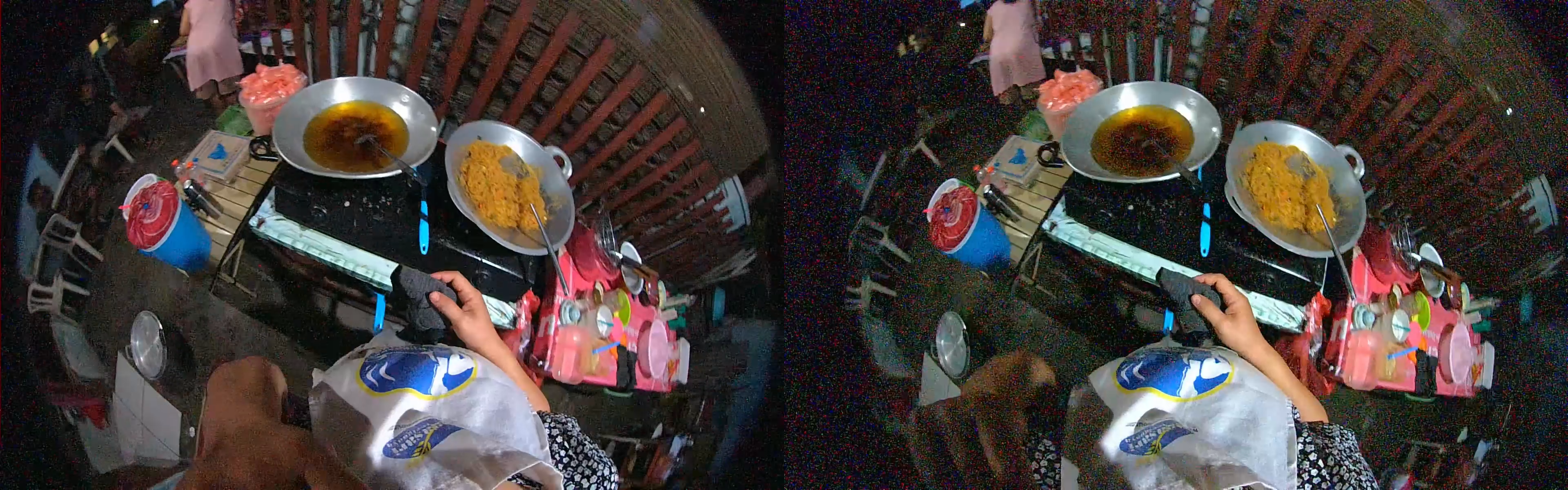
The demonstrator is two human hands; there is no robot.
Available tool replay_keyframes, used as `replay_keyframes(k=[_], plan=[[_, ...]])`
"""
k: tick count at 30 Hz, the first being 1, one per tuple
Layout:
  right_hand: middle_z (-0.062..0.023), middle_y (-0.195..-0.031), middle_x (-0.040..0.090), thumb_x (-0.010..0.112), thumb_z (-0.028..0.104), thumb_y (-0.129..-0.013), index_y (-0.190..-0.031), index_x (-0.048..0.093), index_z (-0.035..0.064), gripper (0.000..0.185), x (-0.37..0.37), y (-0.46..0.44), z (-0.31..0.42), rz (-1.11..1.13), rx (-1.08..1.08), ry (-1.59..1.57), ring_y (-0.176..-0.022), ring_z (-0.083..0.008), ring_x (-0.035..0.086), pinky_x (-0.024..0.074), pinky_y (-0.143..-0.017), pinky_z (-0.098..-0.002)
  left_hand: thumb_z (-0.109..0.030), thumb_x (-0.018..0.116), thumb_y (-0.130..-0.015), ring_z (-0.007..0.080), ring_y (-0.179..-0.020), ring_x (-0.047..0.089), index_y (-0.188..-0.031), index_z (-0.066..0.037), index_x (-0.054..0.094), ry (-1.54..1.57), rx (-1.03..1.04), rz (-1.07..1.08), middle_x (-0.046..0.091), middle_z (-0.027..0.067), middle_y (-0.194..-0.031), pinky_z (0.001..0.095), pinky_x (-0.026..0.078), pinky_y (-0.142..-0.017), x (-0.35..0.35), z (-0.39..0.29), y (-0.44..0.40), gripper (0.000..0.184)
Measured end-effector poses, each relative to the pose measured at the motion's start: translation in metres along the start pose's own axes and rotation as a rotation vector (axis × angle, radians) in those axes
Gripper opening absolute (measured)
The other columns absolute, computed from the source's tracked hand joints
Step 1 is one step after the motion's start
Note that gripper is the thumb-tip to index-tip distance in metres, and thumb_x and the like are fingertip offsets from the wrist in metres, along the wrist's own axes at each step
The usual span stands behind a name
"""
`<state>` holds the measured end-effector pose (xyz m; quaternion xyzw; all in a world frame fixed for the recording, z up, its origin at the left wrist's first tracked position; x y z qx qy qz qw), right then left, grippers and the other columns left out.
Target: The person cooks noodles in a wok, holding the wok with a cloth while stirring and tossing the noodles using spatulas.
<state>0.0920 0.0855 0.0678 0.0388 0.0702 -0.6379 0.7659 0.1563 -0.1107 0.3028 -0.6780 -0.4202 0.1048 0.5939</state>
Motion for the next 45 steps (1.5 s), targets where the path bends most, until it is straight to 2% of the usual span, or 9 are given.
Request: replay_keyframes(k=[9,13,14,16,19,24,28,34,45], plan=[[-0.0021,-0.097,0.047,0.059,0.008,-0.078,-0.105,0.044,0.0069,0.031,-0.033,0.014,0.013,-0.203,0.039,-0.022,-0.092,-0.0113,0.045,0.0363,-0.081,-0.0239,-0.033,0.062,-0.068,0.0154,-0.087,0.045,-0.103,-0.001,0.045,-0.081,-0.176,0.171,0.046,0.0084,-0.091,0.0291,0.034,-0.075,-0.044,0.018,0.016,0.050],[-0.0027,-0.094,0.042,0.062,0.007,-0.075,-0.103,0.037,0.0070,0.037,-0.056,-0.001,0.054,-0.306,-0.089,-0.153,-0.088,-0.0114,0.041,0.0340,-0.080,-0.0236,-0.040,0.066,-0.065,0.0187,-0.100,0.047,-0.112,0.004,0.044,-0.484,-0.804,0.106,0.050,0.0121,-0.104,0.0317,0.036,-0.086,-0.084,0.080,0.055,0.068],[-0.0025,-0.094,0.042,0.062,0.007,-0.075,-0.103,0.037,0.0065,0.037,-0.063,-0.005,0.056,-0.349,-0.166,0.043,-0.087,-0.0112,0.040,0.0341,-0.080,-0.0239,-0.048,0.066,-0.065,0.0232,-0.119,0.029,-0.126,0.003,0.026,-0.388,-0.924,0.077,0.031,0.0127,-0.127,0.0358,0.020,-0.099,-0.090,0.114,0.075,0.089],[-0.0048,-0.093,0.047,0.064,0.016,-0.076,-0.101,0.044,0.0039,0.034,-0.057,-0.021,0.063,-0.197,-0.306,0.164,-0.088,-0.0122,0.045,0.0373,-0.079,-0.0260,-0.042,0.066,-0.070,0.0213,-0.120,0.029,-0.131,-0.001,0.022,-0.189,-0.781,0.022,0.029,0.0105,-0.130,0.0344,0.021,-0.100,-0.097,0.168,0.126,0.086],[-0.0123,-0.100,0.057,0.059,0.013,-0.080,-0.101,0.055,0.0018,0.024,-0.060,-0.035,0.086,0.240,-0.281,0.320,-0.094,-0.0213,0.056,0.0441,-0.078,-0.0327,-0.021,0.059,-0.080,0.0205,-0.120,0.034,-0.131,-0.010,0.027,0.234,-1.077,-0.353,0.036,0.0055,-0.129,0.0389,0.026,-0.100,-0.085,0.209,0.173,0.061],[-0.0105,-0.085,0.059,0.057,0.024,-0.076,-0.079,0.063,0.0055,0.019,-0.198,-0.082,0.002,-0.514,-0.244,1.277,-0.082,-0.0283,0.052,0.0395,-0.071,-0.0400,-0.015,0.053,-0.084,0.0155,-0.102,0.048,-0.126,-0.011,0.037,0.391,-1.200,-0.695,0.048,0.0032,-0.111,0.0365,0.041,-0.088,-0.091,0.235,0.194,0.045],[-0.0110,-0.097,0.055,0.056,0.036,-0.076,-0.086,0.063,0.0061,0.032,-0.237,-0.095,-0.070,-0.334,0.173,1.700,-0.096,-0.0297,0.045,0.0365,-0.079,-0.0402,-0.020,0.054,-0.085,0.0140,-0.097,0.049,-0.119,-0.009,0.045,0.235,-1.265,-0.875,0.050,0.0022,-0.106,0.0336,0.044,-0.083,-0.102,0.252,0.215,0.037],[-0.0241,-0.081,0.058,0.049,0.023,-0.081,-0.108,0.045,0.0057,0.032,-0.280,-0.110,-0.064,-0.134,0.426,1.332,-0.076,-0.0401,0.057,0.0434,-0.067,-0.0494,-0.023,0.056,-0.084,0.0146,-0.091,0.052,-0.112,-0.009,0.049,0.123,-1.191,-0.980,0.053,0.0011,-0.100,0.0327,0.045,-0.082,-0.091,0.263,0.200,0.032],[-0.0128,-0.091,0.058,0.048,0.022,-0.082,-0.101,0.058,0.0157,0.022,-0.280,-0.130,0.052,-0.027,-0.096,1.744,-0.078,-0.0277,0.059,0.0477,-0.064,-0.0365,-0.026,0.056,-0.083,0.0189,-0.093,0.055,-0.108,-0.008,0.050,0.122,-1.183,-0.995,0.055,0.0039,-0.104,0.0366,0.048,-0.080,-0.117,0.304,0.189,0.031]])
Point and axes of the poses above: each hand's wrist, its own y-axis away from the middle knuckle, its own x-axis out of the palm, z = x × y, the point moved 2 cm from there along -y, towards the middle knuckle
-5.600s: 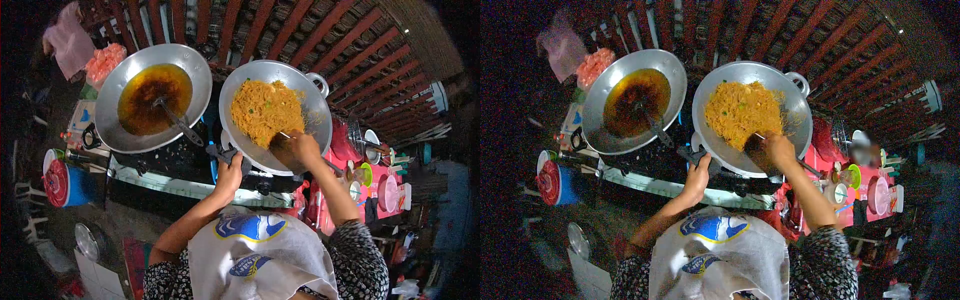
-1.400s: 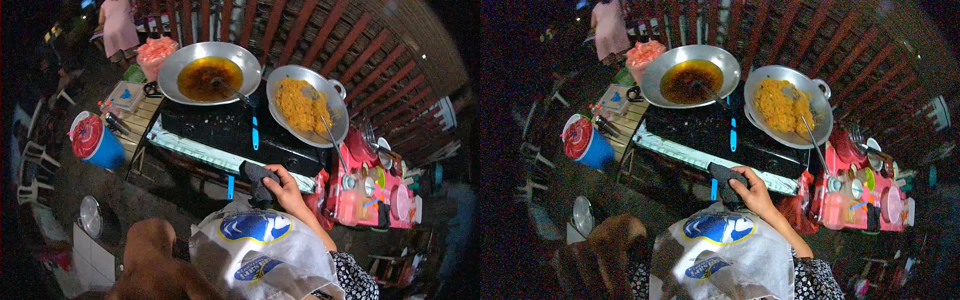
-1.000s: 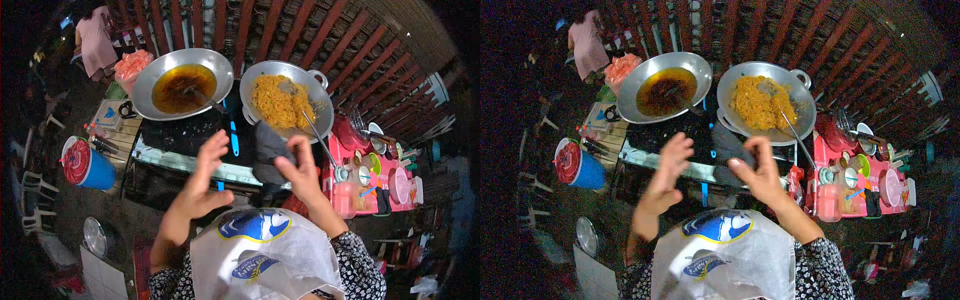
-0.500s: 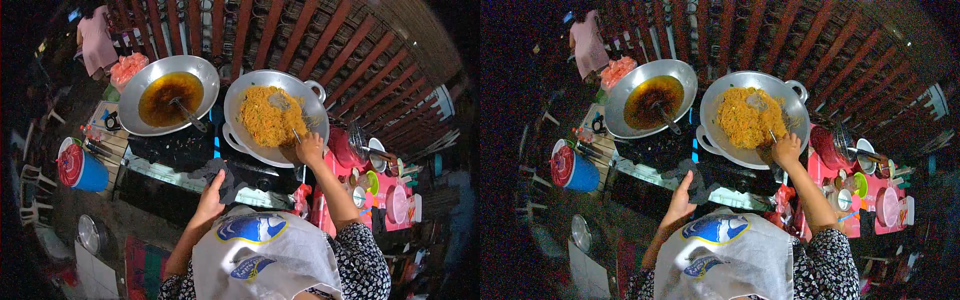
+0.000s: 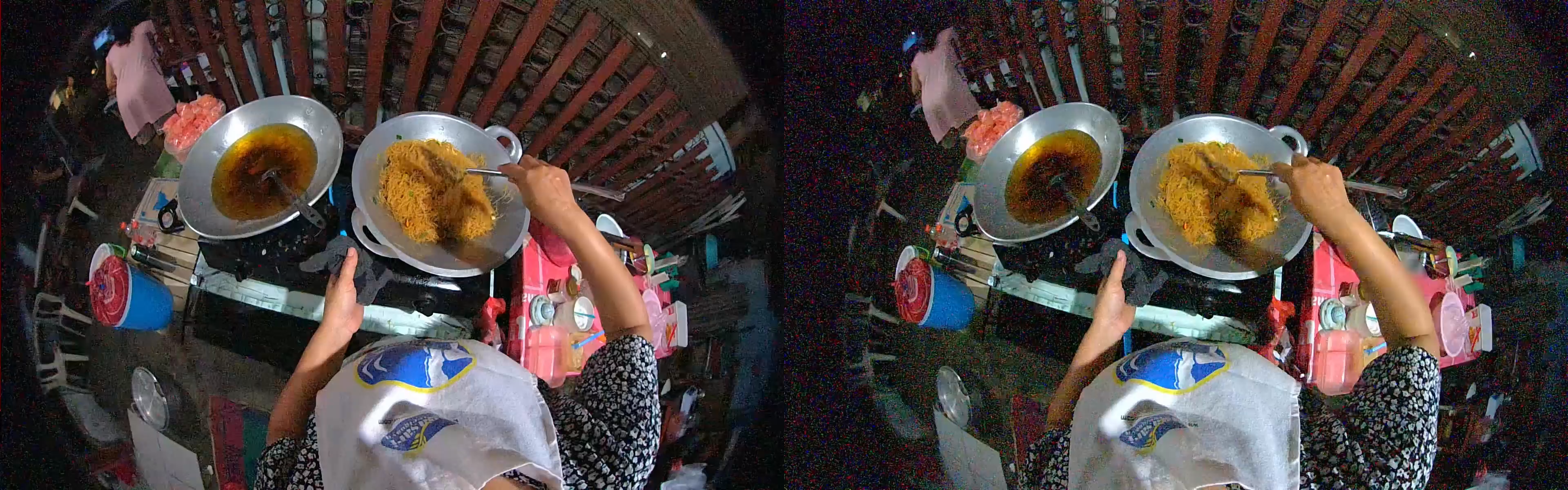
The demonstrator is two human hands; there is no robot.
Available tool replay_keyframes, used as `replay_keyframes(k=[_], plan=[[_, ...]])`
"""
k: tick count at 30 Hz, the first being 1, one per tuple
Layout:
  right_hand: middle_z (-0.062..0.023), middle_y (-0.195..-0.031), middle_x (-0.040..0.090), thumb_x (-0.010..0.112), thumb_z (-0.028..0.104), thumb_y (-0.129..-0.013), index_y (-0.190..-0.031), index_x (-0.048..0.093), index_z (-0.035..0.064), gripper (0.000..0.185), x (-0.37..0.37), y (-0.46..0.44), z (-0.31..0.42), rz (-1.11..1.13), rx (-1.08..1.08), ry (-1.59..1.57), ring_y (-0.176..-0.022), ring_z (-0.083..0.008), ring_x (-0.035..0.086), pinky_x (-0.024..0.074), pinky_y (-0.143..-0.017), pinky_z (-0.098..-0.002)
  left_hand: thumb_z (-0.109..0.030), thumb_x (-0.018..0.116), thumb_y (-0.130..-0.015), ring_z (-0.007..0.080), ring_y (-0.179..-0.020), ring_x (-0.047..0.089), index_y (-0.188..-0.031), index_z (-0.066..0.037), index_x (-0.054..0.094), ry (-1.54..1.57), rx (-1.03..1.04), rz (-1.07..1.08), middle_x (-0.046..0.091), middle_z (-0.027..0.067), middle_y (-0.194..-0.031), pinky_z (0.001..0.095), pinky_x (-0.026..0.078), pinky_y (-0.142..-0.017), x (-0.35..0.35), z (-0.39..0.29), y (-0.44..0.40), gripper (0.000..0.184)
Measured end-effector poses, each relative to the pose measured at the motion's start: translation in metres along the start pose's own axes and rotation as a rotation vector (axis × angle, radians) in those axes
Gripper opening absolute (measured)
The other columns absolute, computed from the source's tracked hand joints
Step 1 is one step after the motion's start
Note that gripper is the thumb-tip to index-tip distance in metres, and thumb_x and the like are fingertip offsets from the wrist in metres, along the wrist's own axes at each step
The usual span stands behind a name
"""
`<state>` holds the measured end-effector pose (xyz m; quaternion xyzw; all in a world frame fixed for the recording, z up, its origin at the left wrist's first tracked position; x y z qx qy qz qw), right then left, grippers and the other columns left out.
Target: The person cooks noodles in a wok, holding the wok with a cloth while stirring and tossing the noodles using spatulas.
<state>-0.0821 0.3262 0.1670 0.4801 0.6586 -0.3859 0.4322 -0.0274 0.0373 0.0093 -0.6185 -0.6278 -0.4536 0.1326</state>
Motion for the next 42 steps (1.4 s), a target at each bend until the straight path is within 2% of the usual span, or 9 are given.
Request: replay_keyframes(k=[5,7,11,15,18,20,23,35,42], plan=[[-0.0105,-0.086,0.060,0.047,0.021,-0.082,-0.099,0.060,0.0189,0.021,-0.014,-0.005,-0.012,0.119,0.061,0.029,-0.073,-0.0269,0.060,0.0478,-0.060,-0.0382,-0.029,0.056,-0.083,0.0180,-0.094,0.054,-0.109,-0.007,0.049,-0.003,-0.024,0.000,0.054,0.0037,-0.106,0.0355,0.047,-0.080,0.009,0.000,-0.022,0.035],[-0.0097,-0.079,0.063,0.047,0.029,-0.082,-0.095,0.062,0.0207,0.021,-0.021,-0.006,-0.025,0.185,0.089,0.047,-0.072,-0.0263,0.061,0.0483,-0.062,-0.0381,-0.029,0.056,-0.083,0.0174,-0.096,0.053,-0.110,-0.007,0.048,-0.007,0.019,0.028,0.053,0.0039,-0.106,0.0336,0.046,-0.082,0.015,0.004,-0.029,0.035],[-0.0076,-0.077,0.063,0.049,0.028,-0.080,-0.093,0.063,0.0229,0.020,-0.006,-0.007,-0.068,0.236,0.120,0.269,-0.070,-0.0257,0.061,0.0485,-0.059,-0.0375,-0.027,0.052,-0.085,0.0192,-0.096,0.054,-0.109,-0.007,0.049,-0.103,0.124,-0.055,0.054,0.0043,-0.105,0.0370,0.046,-0.083,0.025,0.005,-0.028,0.031],[-0.0060,-0.076,0.063,0.052,0.030,-0.077,-0.093,0.064,0.0243,0.020,0.064,-0.033,-0.084,0.421,0.170,0.365,-0.070,-0.0247,0.062,0.0489,-0.059,-0.0367,-0.022,0.052,-0.086,0.0159,-0.101,0.047,-0.113,-0.005,0.044,-0.142,0.112,-0.075,0.051,0.0055,-0.110,0.0294,0.036,-0.089,0.018,0.010,-0.036,0.033],[-0.0060,-0.079,0.063,0.055,0.033,-0.077,-0.093,0.064,0.0242,0.021,0.149,-0.045,-0.055,0.203,0.205,-0.037,-0.070,-0.0259,0.061,0.0487,-0.061,-0.0365,-0.020,0.051,-0.087,0.0154,-0.100,0.046,-0.115,-0.004,0.042,-0.235,0.158,-0.082,0.050,0.0058,-0.111,0.0285,0.034,-0.089,0.020,0.014,-0.038,0.033],[-0.0061,-0.080,0.064,0.055,0.033,-0.077,-0.093,0.064,0.0244,0.020,0.144,-0.044,-0.025,0.139,0.197,-0.188,-0.071,-0.0263,0.061,0.0485,-0.061,-0.0363,-0.018,0.050,-0.087,0.0153,-0.102,0.045,-0.115,-0.004,0.042,-0.205,0.143,-0.210,0.049,0.0056,-0.112,0.0285,0.033,-0.090,0.023,0.010,-0.038,0.033],[-0.0074,-0.081,0.063,0.056,0.034,-0.077,-0.094,0.065,0.0260,0.020,0.116,-0.036,-0.028,0.119,0.234,-0.311,-0.072,-0.0271,0.061,0.0479,-0.062,-0.0367,-0.018,0.051,-0.087,0.0155,-0.103,0.044,-0.116,-0.004,0.040,-0.167,0.125,-0.146,0.048,0.0054,-0.113,0.0286,0.033,-0.091,0.024,0.007,-0.040,0.034],[-0.0056,-0.076,0.063,0.058,0.034,-0.074,-0.088,0.066,0.0277,0.017,0.004,-0.030,-0.044,0.158,0.178,0.037,-0.069,-0.0252,0.061,0.0483,-0.059,-0.0357,-0.017,0.053,-0.086,0.0153,-0.102,0.043,-0.116,-0.004,0.039,-0.165,0.165,-0.134,0.048,0.0051,-0.111,0.0284,0.032,-0.090,0.018,0.008,-0.043,0.035],[-0.0081,-0.073,0.062,0.055,0.017,-0.073,-0.085,0.066,0.0214,0.017,-0.003,-0.034,-0.053,-0.008,-0.059,0.290,-0.064,-0.0242,0.060,0.0477,-0.056,-0.0359,-0.016,0.053,-0.086,0.0141,-0.099,0.044,-0.115,-0.004,0.040,-0.120,0.158,-0.093,0.049,0.0046,-0.109,0.0281,0.034,-0.089,0.018,0.006,-0.043,0.034]])
Point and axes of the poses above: each hand's wrist, its own y-axis away from the middle knuckle, its own x-axis out of the palm, z = x × y, the point moved 2 cm from there along -y, towards the middle knuckle
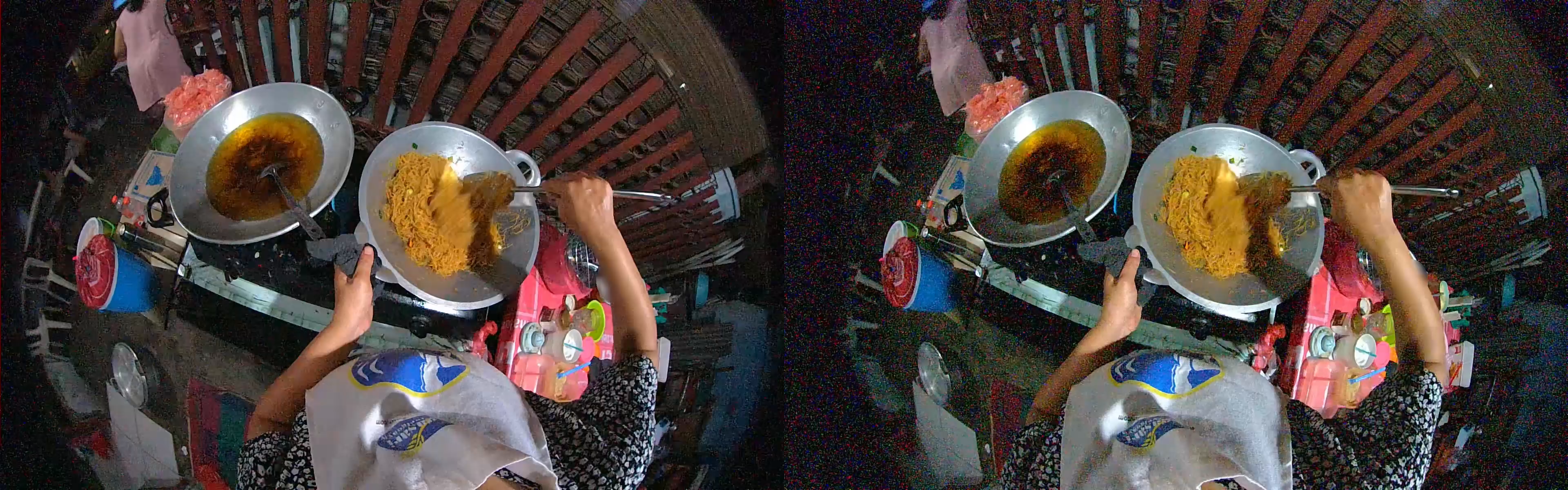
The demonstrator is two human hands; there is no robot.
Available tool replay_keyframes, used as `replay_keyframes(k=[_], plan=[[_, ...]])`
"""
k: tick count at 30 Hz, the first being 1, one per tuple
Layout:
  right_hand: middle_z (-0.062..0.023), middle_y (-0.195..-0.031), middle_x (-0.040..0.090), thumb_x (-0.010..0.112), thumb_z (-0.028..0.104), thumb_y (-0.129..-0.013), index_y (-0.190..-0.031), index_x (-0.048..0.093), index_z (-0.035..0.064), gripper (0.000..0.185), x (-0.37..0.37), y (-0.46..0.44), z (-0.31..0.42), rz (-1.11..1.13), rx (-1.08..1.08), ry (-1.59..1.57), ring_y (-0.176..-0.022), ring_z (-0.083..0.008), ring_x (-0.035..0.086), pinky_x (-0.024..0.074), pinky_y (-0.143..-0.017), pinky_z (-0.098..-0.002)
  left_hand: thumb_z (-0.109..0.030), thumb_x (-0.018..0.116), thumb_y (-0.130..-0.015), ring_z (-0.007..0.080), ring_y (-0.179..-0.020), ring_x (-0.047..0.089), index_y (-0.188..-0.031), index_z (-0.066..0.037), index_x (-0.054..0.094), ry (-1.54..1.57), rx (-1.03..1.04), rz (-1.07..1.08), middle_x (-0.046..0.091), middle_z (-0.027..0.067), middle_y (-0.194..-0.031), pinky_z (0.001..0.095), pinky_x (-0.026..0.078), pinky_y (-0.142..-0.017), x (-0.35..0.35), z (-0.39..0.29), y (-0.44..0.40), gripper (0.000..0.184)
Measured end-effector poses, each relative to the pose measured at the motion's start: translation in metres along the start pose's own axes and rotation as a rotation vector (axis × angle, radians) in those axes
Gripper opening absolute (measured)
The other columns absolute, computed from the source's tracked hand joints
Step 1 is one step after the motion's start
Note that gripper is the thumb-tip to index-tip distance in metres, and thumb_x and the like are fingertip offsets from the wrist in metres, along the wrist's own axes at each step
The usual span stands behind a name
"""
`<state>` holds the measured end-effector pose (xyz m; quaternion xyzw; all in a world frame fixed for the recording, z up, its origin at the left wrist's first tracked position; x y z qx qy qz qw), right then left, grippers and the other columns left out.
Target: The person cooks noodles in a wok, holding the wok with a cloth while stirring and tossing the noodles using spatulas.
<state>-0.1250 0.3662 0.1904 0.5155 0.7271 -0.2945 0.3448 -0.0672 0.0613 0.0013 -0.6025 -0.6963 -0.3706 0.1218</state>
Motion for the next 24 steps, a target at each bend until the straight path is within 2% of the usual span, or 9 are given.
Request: replay_keyframes(k=[5,7,8,11,13,15,18,20,24], plan=[[-0.0094,-0.069,0.061,0.054,0.019,-0.073,-0.084,0.065,0.0200,0.016,0.019,-0.027,-0.024,0.053,0.036,0.026,-0.063,-0.0256,0.060,0.0473,-0.055,-0.0375,-0.014,0.052,-0.086,0.0138,-0.098,0.045,-0.114,-0.004,0.041,-0.012,0.001,-0.036,0.049,0.0045,-0.108,0.0275,0.035,-0.087,-0.001,0.001,0.002,0.032],[-0.0080,-0.063,0.061,0.056,0.028,-0.070,-0.070,0.065,0.0167,0.014,0.045,-0.044,-0.028,0.036,0.023,-0.007,-0.060,-0.0242,0.061,0.0477,-0.052,-0.0362,-0.014,0.052,-0.086,0.0139,-0.098,0.045,-0.114,-0.004,0.040,-0.077,0.019,-0.057,0.049,0.0047,-0.108,0.0275,0.035,-0.087,-0.002,0.001,0.001,0.033],[-0.0080,-0.063,0.061,0.055,0.030,-0.071,-0.075,0.066,0.0183,0.016,0.056,-0.052,-0.021,0.108,0.064,-0.036,-0.060,-0.0248,0.061,0.0480,-0.053,-0.0376,-0.013,0.052,-0.086,0.0140,-0.098,0.045,-0.115,-0.004,0.040,-0.143,0.026,-0.075,0.049,0.0048,-0.108,0.0276,0.035,-0.087,-0.003,0.001,0.001,0.033],[-0.0083,-0.082,0.064,0.058,0.029,-0.074,-0.087,0.065,0.0214,0.017,0.153,-0.067,0.032,0.186,-0.111,-0.656,-0.073,-0.0265,0.061,0.0483,-0.064,-0.0382,-0.013,0.052,-0.086,0.0143,-0.099,0.044,-0.116,-0.003,0.039,-0.106,-0.030,-0.062,0.048,0.0051,-0.111,0.0276,0.034,-0.088,-0.003,0.000,0.001,0.034],[-0.0081,-0.083,0.064,0.063,0.017,-0.073,-0.083,0.065,0.0110,0.012,0.172,-0.066,0.060,0.183,-0.022,-1.183,-0.077,-0.0213,0.061,0.0458,-0.071,-0.0317,-0.014,0.052,-0.086,0.0147,-0.100,0.044,-0.117,-0.003,0.039,-0.115,-0.052,-0.095,0.047,0.0053,-0.112,0.0278,0.034,-0.088,0.008,-0.011,0.007,0.035],[-0.0071,-0.081,0.065,0.065,0.016,-0.073,-0.081,0.064,0.0071,0.012,0.160,-0.061,0.054,0.231,-0.021,-1.319,-0.076,-0.0181,0.061,0.0452,-0.071,-0.0297,-0.014,0.052,-0.086,0.0150,-0.101,0.043,-0.117,-0.003,0.038,-0.124,-0.089,-0.126,0.047,0.0056,-0.113,0.0280,0.034,-0.088,0.007,-0.014,0.008,0.036],[-0.0060,-0.082,0.065,0.064,0.020,-0.073,-0.082,0.065,0.0078,0.015,0.138,-0.058,0.027,0.319,-0.035,-1.244,-0.075,-0.0169,0.061,0.0451,-0.069,-0.0290,-0.015,0.052,-0.086,0.0157,-0.102,0.043,-0.119,-0.003,0.037,-0.103,-0.054,-0.013,0.046,0.0062,-0.115,0.0288,0.034,-0.088,0.000,-0.003,0.001,0.038],[-0.0068,-0.080,0.064,0.064,0.026,-0.072,-0.083,0.066,0.0140,0.017,0.115,-0.051,0.008,0.228,-0.027,-0.996,-0.072,-0.0217,0.061,0.0461,-0.064,-0.0313,-0.021,0.054,-0.084,0.0172,-0.092,0.052,-0.109,-0.007,0.050,-0.121,0.010,-0.065,0.055,0.0042,-0.104,0.0329,0.043,-0.078,-0.004,0.002,-0.002,0.028],[-0.0081,-0.076,0.063,0.064,0.030,-0.070,-0.082,0.066,0.0200,0.016,0.065,-0.039,-0.012,0.211,0.028,-0.675,-0.068,-0.0270,0.060,0.0474,-0.061,-0.0356,-0.021,0.054,-0.084,0.0164,-0.092,0.052,-0.108,-0.007,0.050,-0.128,0.026,-0.060,0.055,0.0041,-0.103,0.0320,0.043,-0.077,-0.005,0.000,-0.001,0.027]])
Point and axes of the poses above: each hand's wrist, its own y-axis away from the middle knuckle, its own x-axis out of the palm, z = x × y, the point moved 2 cm from there along -y, towards the middle knuckle
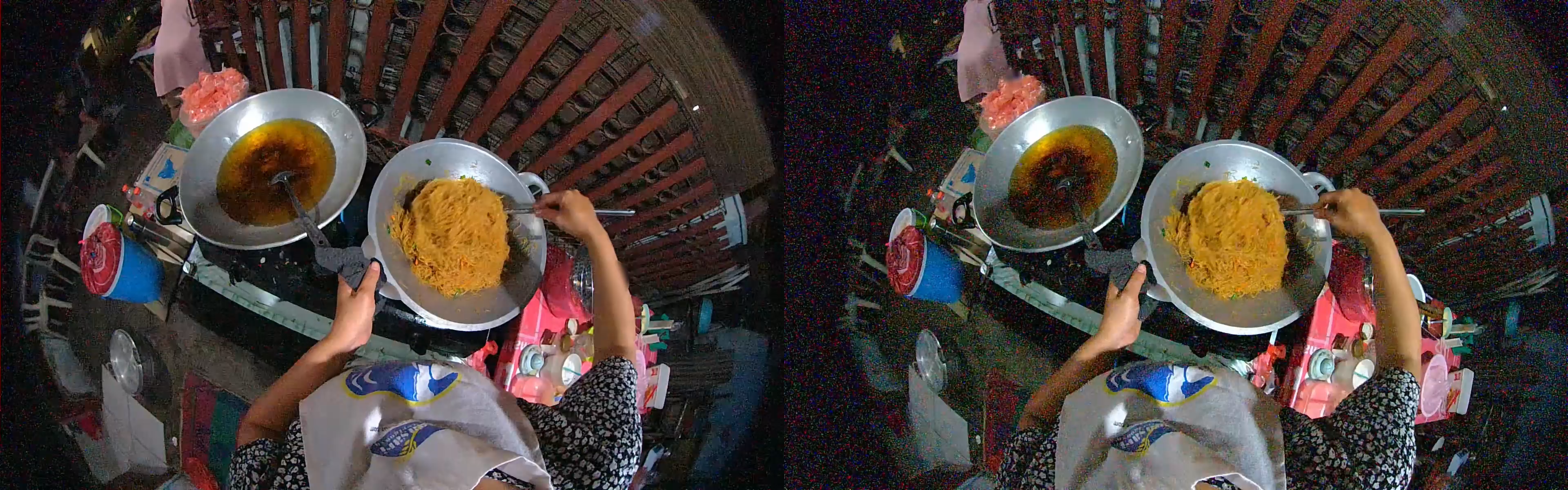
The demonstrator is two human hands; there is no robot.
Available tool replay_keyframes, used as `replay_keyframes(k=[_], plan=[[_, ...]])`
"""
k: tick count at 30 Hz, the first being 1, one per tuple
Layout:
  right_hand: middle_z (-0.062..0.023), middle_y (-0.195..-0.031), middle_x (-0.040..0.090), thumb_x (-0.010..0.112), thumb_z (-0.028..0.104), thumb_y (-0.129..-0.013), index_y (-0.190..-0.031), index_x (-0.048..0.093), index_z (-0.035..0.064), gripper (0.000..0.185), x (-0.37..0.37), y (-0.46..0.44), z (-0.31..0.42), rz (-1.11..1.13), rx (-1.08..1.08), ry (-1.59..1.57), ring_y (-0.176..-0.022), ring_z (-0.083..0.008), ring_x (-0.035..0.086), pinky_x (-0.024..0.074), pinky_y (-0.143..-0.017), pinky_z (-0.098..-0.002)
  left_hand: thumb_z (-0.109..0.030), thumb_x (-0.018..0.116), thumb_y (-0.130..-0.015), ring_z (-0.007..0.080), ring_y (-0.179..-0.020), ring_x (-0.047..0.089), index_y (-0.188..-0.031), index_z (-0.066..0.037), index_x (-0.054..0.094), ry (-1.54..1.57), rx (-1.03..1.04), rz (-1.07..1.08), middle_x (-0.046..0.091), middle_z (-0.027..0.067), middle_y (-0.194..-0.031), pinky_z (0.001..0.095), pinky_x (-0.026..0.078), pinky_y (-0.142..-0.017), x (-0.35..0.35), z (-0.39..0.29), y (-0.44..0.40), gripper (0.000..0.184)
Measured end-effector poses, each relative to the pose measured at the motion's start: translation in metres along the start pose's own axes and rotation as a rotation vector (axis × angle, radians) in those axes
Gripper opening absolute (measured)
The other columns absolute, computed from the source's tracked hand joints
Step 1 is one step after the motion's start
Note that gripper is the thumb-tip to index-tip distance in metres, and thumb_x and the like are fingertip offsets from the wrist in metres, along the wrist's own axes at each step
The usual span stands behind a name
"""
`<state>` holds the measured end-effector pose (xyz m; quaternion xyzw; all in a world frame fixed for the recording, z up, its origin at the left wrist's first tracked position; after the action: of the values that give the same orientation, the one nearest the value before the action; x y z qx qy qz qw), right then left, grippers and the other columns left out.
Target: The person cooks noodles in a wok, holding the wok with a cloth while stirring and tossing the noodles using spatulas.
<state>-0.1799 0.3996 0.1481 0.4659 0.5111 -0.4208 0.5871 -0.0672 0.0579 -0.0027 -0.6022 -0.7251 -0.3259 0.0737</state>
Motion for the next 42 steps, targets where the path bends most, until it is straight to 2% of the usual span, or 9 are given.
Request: replay_keyframes(k=[2,9,13,17,19,23,27,34,42], plan=[[-0.0079,-0.075,0.063,0.063,0.030,-0.071,-0.082,0.066,0.0203,0.016,-0.022,0.011,0.011,-0.046,0.012,0.090,-0.067,-0.0272,0.060,0.0476,-0.061,-0.0366,-0.015,0.053,-0.085,0.0152,-0.098,0.044,-0.119,-0.002,0.036,0.042,-0.068,0.067,0.047,0.0054,-0.109,0.0282,0.034,-0.087,0.000,-0.002,-0.001,0.040],[-0.0067,-0.072,0.063,0.063,0.027,-0.069,-0.082,0.067,0.0195,0.015,-0.059,0.024,0.043,-0.213,-0.088,0.431,-0.064,-0.0253,0.060,0.0475,-0.057,-0.0351,-0.016,0.055,-0.084,0.0143,-0.098,0.045,-0.117,-0.003,0.038,-0.031,-0.010,0.039,0.049,0.0051,-0.107,0.0276,0.035,-0.086,0.003,-0.012,0.005,0.039],[-0.0069,-0.073,0.063,0.062,0.028,-0.071,-0.083,0.066,0.0198,0.016,-0.052,-0.007,0.018,-0.154,0.044,0.550,-0.063,-0.0271,0.060,0.0475,-0.056,-0.0364,-0.018,0.054,-0.085,0.0158,-0.098,0.047,-0.115,-0.003,0.041,-0.209,-0.072,-0.013,0.051,0.0058,-0.108,0.0290,0.035,-0.086,0.005,-0.023,0.010,0.036],[-0.0079,-0.078,0.064,0.063,0.027,-0.072,-0.084,0.066,0.0149,0.018,0.053,-0.054,-0.025,-0.060,-0.108,0.246,-0.070,-0.0223,0.061,0.0476,-0.063,-0.0339,-0.021,0.054,-0.085,0.0168,-0.102,0.046,-0.116,-0.003,0.041,-0.236,-0.057,0.021,0.051,0.0072,-0.111,0.0299,0.034,-0.088,0.009,-0.028,0.013,0.038],[-0.0060,-0.082,0.064,0.062,0.025,-0.073,-0.081,0.066,0.0177,0.012,0.102,-0.068,-0.008,0.082,-0.200,-0.252,-0.077,-0.0215,0.061,0.0472,-0.067,-0.0323,-0.025,0.056,-0.083,0.0167,-0.102,0.045,-0.115,-0.005,0.043,-0.240,-0.089,0.017,0.051,0.0051,-0.110,0.0311,0.033,-0.089,0.008,-0.027,0.013,0.040],[-0.0048,-0.083,0.064,0.063,0.022,-0.072,-0.080,0.066,0.0151,0.011,0.088,-0.057,-0.003,0.129,-0.156,-0.623,-0.075,-0.0212,0.061,0.0468,-0.066,-0.0319,-0.023,0.054,-0.085,0.0162,-0.106,0.043,-0.122,-0.004,0.035,-0.222,-0.197,0.014,0.048,0.0071,-0.116,0.0295,0.032,-0.090,0.000,-0.020,0.008,0.046],[-0.0095,-0.078,0.063,0.063,0.028,-0.072,-0.083,0.066,0.0191,0.015,-0.003,-0.019,0.030,-0.017,-0.033,0.033,-0.071,-0.0259,0.061,0.0480,-0.064,-0.0363,-0.024,0.054,-0.084,0.0167,-0.105,0.044,-0.122,-0.003,0.034,-0.289,-0.184,0.020,0.048,0.0071,-0.116,0.0294,0.033,-0.089,0.007,-0.030,0.015,0.047],[-0.0071,-0.068,0.062,0.056,0.027,-0.076,-0.085,0.065,0.0214,0.014,-0.050,0.004,0.068,-0.115,-0.007,0.566,-0.064,-0.0271,0.060,0.0467,-0.056,-0.0381,-0.025,0.057,-0.083,0.0175,-0.105,0.042,-0.122,-0.004,0.034,-0.210,-0.172,0.100,0.046,0.0062,-0.115,0.0298,0.031,-0.091,-0.004,-0.020,0.008,0.050],[-0.0103,-0.071,0.062,0.055,0.029,-0.076,-0.085,0.063,0.0180,0.017,-0.055,0.025,0.033,0.076,0.090,0.707,-0.069,-0.0284,0.061,0.0473,-0.059,-0.0392,-0.022,0.055,-0.081,0.0181,-0.109,0.039,-0.124,-0.006,0.031,-0.170,-0.199,0.185,0.044,0.0067,-0.117,0.0300,0.027,-0.094,-0.010,-0.015,0.003,0.052]])
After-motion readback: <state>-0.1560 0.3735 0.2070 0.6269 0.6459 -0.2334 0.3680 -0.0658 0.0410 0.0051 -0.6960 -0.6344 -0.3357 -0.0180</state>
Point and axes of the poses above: each hand's wrist, its own y-axis away from the middle knuckle, its own x-axis out of the palm, z = x × y, the point moved 2 cm from there along -y, towards the middle knuckle
